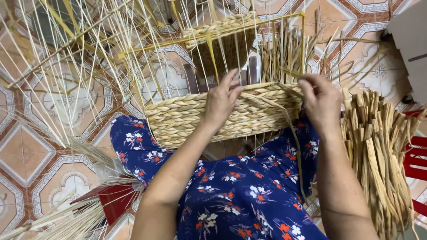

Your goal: The person weaves a basket by hand, interlacing dried plant stalks through a rectangular frame. They thread individual fibers over and under the vertical sticks and press the rows together to tighten the weave.

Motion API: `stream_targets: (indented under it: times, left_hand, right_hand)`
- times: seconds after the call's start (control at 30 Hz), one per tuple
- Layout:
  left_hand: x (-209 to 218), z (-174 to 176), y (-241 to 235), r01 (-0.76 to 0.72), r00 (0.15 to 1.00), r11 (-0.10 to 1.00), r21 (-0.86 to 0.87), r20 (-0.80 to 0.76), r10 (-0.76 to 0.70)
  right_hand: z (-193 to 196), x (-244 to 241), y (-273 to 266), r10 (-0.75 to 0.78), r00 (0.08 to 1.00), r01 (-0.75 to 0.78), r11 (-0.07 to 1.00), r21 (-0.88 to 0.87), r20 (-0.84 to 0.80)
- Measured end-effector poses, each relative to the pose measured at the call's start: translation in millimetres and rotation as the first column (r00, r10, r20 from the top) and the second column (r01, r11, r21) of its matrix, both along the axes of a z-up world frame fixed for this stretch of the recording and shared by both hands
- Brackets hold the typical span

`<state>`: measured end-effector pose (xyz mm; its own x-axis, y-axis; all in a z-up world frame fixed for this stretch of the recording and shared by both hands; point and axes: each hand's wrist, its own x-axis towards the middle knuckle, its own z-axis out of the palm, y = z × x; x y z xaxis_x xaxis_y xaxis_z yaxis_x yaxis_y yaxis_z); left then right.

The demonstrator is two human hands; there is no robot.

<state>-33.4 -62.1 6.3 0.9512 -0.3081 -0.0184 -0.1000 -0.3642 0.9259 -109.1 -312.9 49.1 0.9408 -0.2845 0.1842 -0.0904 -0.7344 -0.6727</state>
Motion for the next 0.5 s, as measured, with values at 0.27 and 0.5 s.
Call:
stream_targets:
  times: [0.27,0.5]
  left_hand:
    - [36,20,-1,0.177,0.918,0.984,0.028,-0.364,-0.155]
    - [23,1,-26,0.32,0.945,0.898,0.302,-0.161,-0.283]
  right_hand:
    - [-12,1,6,0.325,0.918,-0.394,0.812,-0.431,-0.226]
    - [83,43,32,0.328,0.945,-0.305,0.872,-0.382,-0.005]
